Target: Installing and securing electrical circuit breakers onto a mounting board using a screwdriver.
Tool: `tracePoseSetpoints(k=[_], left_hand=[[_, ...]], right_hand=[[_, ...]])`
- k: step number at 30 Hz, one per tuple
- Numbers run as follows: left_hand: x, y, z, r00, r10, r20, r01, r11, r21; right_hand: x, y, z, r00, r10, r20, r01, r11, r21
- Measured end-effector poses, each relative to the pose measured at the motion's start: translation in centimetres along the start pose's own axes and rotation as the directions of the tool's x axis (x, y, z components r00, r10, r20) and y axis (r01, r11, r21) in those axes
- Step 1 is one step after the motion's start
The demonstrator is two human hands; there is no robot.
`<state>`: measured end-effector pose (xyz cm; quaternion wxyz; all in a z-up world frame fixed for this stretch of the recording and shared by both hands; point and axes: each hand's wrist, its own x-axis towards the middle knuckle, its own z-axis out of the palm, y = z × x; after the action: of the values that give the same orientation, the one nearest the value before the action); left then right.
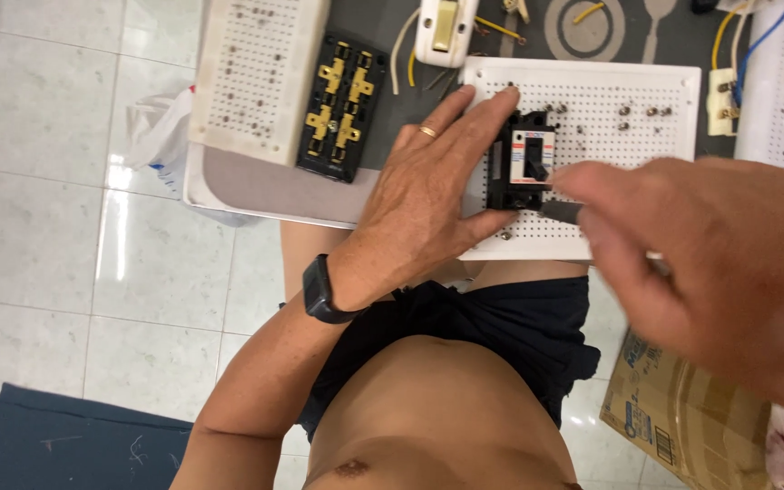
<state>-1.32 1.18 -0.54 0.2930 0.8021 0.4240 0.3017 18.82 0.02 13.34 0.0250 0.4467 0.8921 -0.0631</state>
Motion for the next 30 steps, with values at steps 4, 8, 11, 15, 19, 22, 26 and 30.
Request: tracePoseSetpoints(k=[4,8,11,15,19,22,26,30], left_hand=[[0.1,-0.1,0.2,1.000,0.018,-0.020,-0.017,0.999,0.046],[0.1,-0.2,0.4,0.999,0.030,-0.035,-0.028,0.999,0.034],[0.0,-0.2,0.4,0.998,0.040,-0.049,-0.038,0.999,0.032],[0.1,-0.2,0.4,0.998,0.048,-0.039,-0.046,0.997,0.057],[0.0,-0.2,0.4,0.999,0.032,-0.023,-0.031,0.998,0.050],[0.0,-0.1,0.3,0.999,0.039,-0.016,-0.038,0.999,0.039],[0.0,-0.1,0.4,0.998,0.054,-0.041,-0.052,0.998,0.042],[-0.1,-0.1,0.3,0.998,0.050,-0.041,-0.048,0.998,0.044]], right_hand=[[0.1,0.1,-0.1,0.998,-0.066,0.010,0.066,0.998,0.021],[-0.6,0.1,0.1,0.989,0.150,0.006,-0.148,0.983,-0.111],[-0.2,-0.3,-0.3,0.999,0.008,-0.048,-0.012,0.997,-0.082],[-0.1,-0.3,-0.7,0.993,0.109,0.033,-0.107,0.992,-0.060],[-0.9,-0.3,-0.2,0.995,-0.024,-0.094,0.014,0.995,-0.101],[-0.4,-0.8,-0.6,0.997,0.036,-0.069,-0.040,0.998,-0.053],[-0.2,-1.0,-0.7,0.986,0.163,-0.038,-0.167,0.977,-0.132],[-0.5,-1.1,-0.6,0.985,-0.007,-0.174,-0.008,0.996,-0.087]])
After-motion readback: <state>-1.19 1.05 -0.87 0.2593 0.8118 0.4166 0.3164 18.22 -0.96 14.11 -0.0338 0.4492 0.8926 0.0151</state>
